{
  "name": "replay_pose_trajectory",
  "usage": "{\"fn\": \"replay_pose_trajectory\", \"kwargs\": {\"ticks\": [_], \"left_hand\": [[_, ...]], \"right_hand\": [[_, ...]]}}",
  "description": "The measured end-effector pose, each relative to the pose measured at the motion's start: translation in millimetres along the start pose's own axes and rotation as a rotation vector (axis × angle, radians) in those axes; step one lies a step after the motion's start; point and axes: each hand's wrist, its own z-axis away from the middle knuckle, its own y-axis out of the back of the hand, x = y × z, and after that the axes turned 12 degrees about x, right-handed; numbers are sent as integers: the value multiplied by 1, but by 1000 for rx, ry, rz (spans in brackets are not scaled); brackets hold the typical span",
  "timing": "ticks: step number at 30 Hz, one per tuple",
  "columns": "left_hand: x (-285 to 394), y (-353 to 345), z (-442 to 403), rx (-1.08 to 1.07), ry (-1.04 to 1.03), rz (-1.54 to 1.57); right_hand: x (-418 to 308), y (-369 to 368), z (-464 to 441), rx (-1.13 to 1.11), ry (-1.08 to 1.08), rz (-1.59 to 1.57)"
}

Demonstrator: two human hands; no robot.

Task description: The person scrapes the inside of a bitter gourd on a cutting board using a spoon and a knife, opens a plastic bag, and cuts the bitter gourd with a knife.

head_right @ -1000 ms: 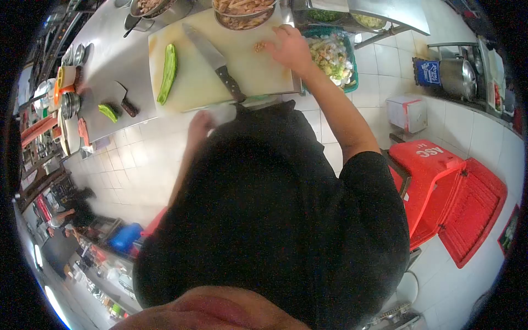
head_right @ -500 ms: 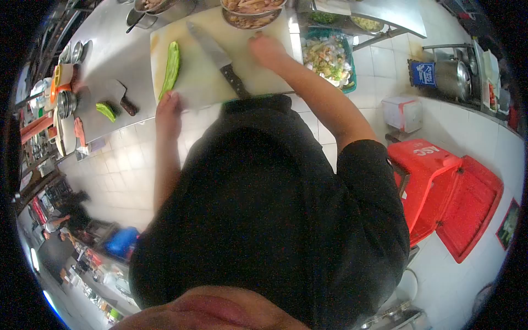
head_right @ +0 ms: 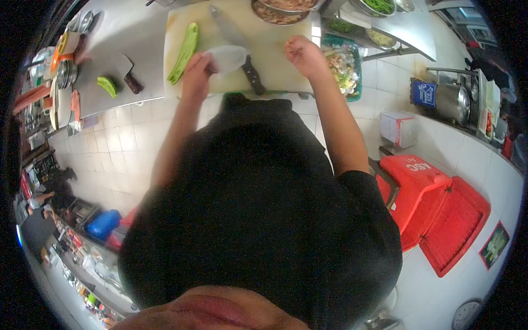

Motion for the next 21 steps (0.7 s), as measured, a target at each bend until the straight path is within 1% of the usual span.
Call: {"fn": "replay_pose_trajectory", "kwargs": {"ticks": [1,4,6,8,11,13,15,16,18,21], "left_hand": [[-2,-4,-2,2,10,-5],[-3,-10,-3,-13,35,-2],[-6,-15,-3,-37,54,6],[-17,-16,-6,-5,53,15],[-24,-12,-8,-10,38,20],[-26,-4,-4,-26,30,13],[-31,4,-1,-34,27,3],[-31,2,0,-3,53,54],[-32,1,0,65,107,152],[-30,11,-6,36,90,153]], "right_hand": [[3,-14,6,-70,-21,-38],[22,-69,15,-231,-86,62],[43,-107,15,-139,-108,377],[73,-123,2,-38,-54,434],[118,-113,-59,-35,17,593],[118,-126,-62,-24,211,1067],[80,-159,-5,40,430,1431],[82,-156,1,-6,544,1516],[84,-154,10,-112,773,1673],[72,-147,31,-116,883,1406]]}}
